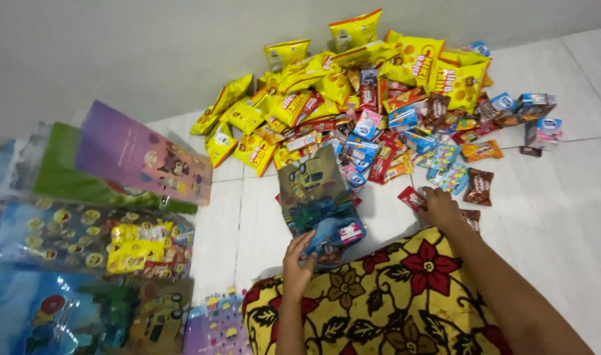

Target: The person sorts and packs a variety of snacks and candies into gift bags by hand, picking up individual packets and placing them into a bag, then shaking and straightening the bag to settle the contents.

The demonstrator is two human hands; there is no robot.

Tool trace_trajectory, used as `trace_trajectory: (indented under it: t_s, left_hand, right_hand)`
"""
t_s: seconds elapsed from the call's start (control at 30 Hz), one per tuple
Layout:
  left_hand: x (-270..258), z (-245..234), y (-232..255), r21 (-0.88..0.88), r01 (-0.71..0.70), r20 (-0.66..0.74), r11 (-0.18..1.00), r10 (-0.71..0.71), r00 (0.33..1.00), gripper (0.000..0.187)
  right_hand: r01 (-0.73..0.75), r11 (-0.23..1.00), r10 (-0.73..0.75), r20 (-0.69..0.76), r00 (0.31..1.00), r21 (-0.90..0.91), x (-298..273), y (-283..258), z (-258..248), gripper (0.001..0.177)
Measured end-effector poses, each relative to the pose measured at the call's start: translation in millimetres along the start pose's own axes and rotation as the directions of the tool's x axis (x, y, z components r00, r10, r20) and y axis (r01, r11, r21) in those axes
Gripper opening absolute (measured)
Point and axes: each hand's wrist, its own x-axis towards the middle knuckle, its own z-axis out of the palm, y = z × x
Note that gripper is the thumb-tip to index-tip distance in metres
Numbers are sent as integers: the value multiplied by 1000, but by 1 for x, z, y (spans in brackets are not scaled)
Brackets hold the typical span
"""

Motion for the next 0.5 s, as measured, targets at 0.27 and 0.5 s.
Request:
trace_trajectory:
  t_s: [0.27, 0.5]
  left_hand:
    - [0, -2, 16, -33, 37, -57, 999, -38, 998, 58]
    - [3, -3, 20, -28, 95, -49, 995, -96, 994, 57]
  right_hand:
    - [142, 985, -133, 93, 987, -101, -2, -8, -3, 48]
    - [314, 810, -58, -466, 883, 495, -92, -84, -75, 29]
